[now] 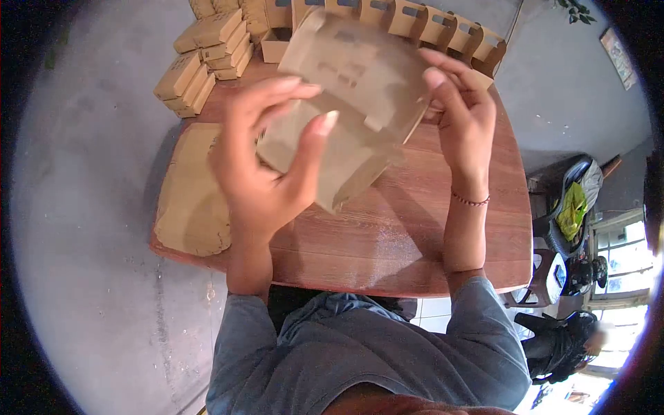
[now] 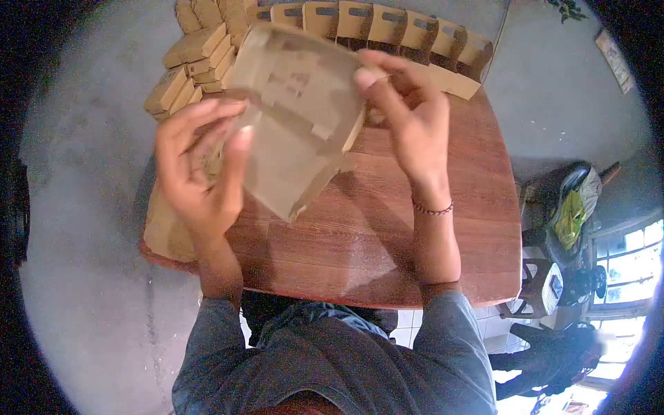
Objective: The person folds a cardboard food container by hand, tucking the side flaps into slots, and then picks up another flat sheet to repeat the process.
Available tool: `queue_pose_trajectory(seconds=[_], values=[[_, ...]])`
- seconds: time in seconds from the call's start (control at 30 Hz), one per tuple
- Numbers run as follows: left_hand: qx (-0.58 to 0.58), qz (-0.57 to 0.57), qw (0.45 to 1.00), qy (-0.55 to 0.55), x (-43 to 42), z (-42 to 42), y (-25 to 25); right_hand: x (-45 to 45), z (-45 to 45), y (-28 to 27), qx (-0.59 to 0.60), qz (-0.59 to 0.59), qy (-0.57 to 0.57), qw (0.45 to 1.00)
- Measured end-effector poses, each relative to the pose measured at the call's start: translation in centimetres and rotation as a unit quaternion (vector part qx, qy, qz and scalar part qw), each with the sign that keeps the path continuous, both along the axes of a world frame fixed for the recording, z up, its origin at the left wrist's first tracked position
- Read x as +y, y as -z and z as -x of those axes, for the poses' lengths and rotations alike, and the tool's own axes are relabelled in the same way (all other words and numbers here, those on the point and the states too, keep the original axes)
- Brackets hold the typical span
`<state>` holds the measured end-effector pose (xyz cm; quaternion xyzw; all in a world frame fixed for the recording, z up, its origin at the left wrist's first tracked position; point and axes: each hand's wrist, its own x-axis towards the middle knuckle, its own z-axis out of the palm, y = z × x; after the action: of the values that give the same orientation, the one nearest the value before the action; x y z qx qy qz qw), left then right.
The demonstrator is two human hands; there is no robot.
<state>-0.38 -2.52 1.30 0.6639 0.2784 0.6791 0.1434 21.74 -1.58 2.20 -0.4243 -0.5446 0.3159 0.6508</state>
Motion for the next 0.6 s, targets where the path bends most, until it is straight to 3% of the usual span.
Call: queue_pose_trajectory(seconds=[0.07,0.13,0.2,0.23,0.4,0.47,0.6], values=[[0.074,-0.108,0.99,-0.048,-0.1,1.7,-0.6,0.3,-0.7,-0.3,0.055,-0.025,-0.01,0.998],[0.073,-0.084,0.993,-0.047,-0.9,1.3,-0.7,0.3,-0.7,-0.7,0.158,-0.058,0.0,0.986],[0.254,-0.121,0.959,-0.032,-1.3,0.4,-1.3,0.2,-0.9,-0.5,0.166,-0.068,-0.006,0.984],[0.289,-0.092,0.952,-0.038,-1.6,-0.4,-1.2,0.1,-0.6,-0.5,0.166,-0.065,0.001,0.984],[0.324,-0.035,0.945,0.012,-0.3,-1.6,0.9,0.0,-0.2,-0.3,0.171,-0.061,-0.007,0.983],[0.341,0.073,0.937,0.035,-0.1,-1.5,0.9,0.2,-0.2,-0.2,0.12,-0.056,0.037,0.99],[0.274,0.067,0.959,0.001,0.9,-1.4,1.0,0.3,1.3,0.2,0.132,-0.056,-0.005,0.99]])
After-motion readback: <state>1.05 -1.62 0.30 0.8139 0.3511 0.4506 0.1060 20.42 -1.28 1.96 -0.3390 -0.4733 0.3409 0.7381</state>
